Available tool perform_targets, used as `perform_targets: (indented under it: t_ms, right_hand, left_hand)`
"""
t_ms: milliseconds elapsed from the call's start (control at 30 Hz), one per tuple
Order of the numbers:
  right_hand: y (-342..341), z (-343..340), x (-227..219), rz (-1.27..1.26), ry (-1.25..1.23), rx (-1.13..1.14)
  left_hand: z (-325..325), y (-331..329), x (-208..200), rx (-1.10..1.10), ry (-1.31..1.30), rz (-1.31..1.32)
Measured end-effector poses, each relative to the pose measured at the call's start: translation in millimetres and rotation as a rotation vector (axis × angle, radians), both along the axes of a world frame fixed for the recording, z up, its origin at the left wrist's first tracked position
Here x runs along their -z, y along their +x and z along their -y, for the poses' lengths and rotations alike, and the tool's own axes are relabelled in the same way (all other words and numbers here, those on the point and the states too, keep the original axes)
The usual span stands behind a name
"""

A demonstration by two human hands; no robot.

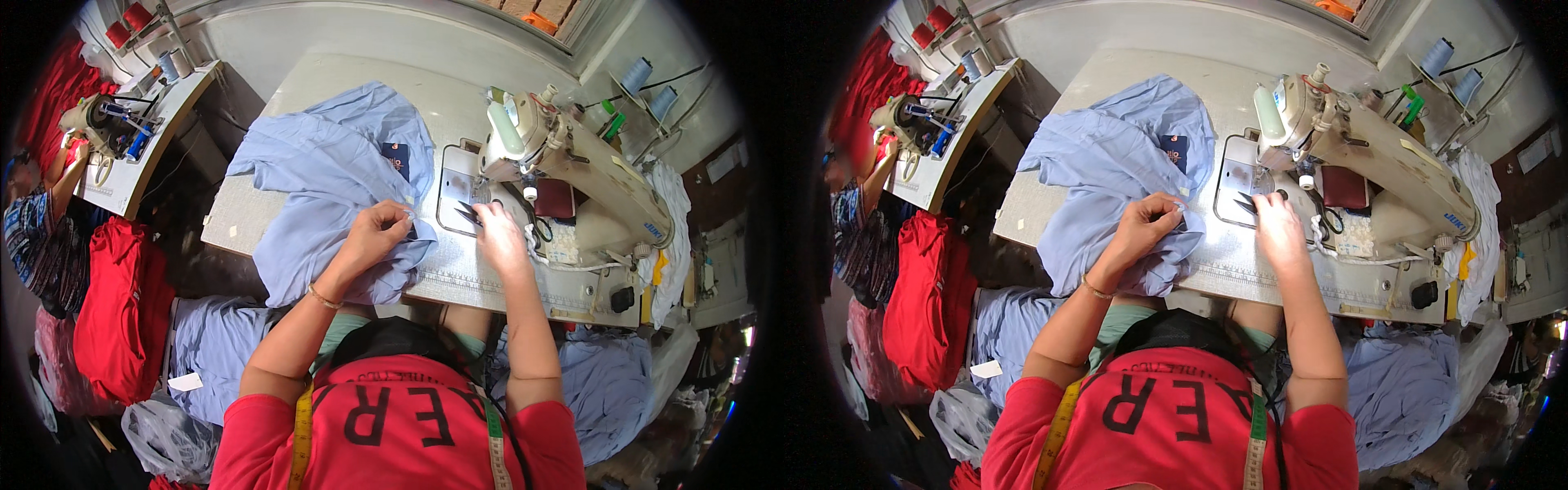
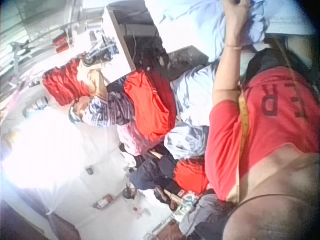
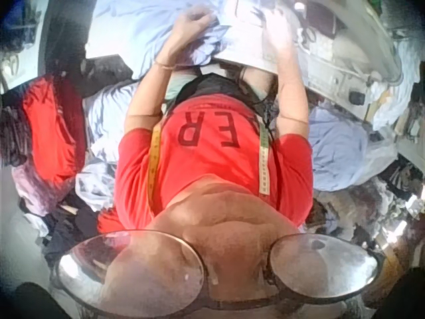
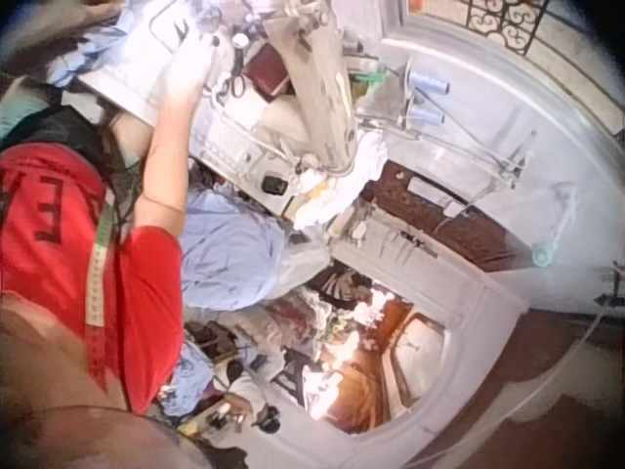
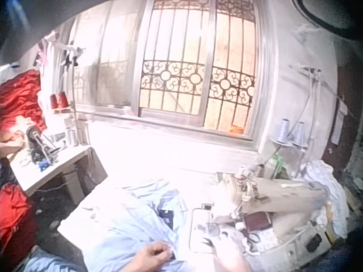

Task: The person uses small scissors to trim loose threads from a light blue shirt laid on a worktable. The person repeatedly snips threads near the collar and shoulder area, then folds the shirt slightly to access additional threads.

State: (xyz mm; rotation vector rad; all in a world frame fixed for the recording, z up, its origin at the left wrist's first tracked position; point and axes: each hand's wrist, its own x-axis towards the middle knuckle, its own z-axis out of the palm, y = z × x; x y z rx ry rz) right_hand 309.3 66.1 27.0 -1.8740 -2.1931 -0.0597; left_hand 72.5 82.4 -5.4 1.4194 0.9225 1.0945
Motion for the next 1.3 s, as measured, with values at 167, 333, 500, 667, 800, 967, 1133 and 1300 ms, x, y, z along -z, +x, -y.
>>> perform_targets:
  t_ms: [167, 333, 500, 667, 800, 967, 1133, 1300]
  right_hand:
    - [6.3, -1.2, 8.1, -0.21, 0.048, -0.104]
    - [-33.3, 18.2, -27.2, -0.764, -0.19, -0.121]
    - [-67.5, 30.4, -35.9, -0.557, -0.069, -0.228]
    - [-70.6, 28.8, -24.6, -0.284, 0.034, -0.178]
    - [-69.7, 28.5, -20.7, -0.206, 0.091, -0.175]
    - [-72.6, 29.2, -20.4, -0.172, 0.125, -0.172]
    - [-75.2, 30.5, -20.2, -0.156, 0.158, -0.164]
    - [-75.3, 31.1, -17.3, -0.146, 0.16, -0.153]
  left_hand:
    - [1.8, 0.1, -1.4, 0.001, 0.054, -0.018]
    - [4.3, 0.5, -3.2, -0.031, 0.109, -0.041]
    - [5.8, 0.8, -5.6, -0.032, 0.12, -0.061]
    - [5.8, 1.5, -3.9, -0.067, 0.156, -0.065]
    - [6.7, 2.1, -4.7, -0.089, 0.15, -0.057]
    - [7.3, 2.2, -5.0, -0.103, 0.153, -0.062]
    - [7.9, 2.2, -5.4, -0.113, 0.152, -0.071]
    - [8.6, 2.3, -7.6, -0.117, 0.115, -0.08]
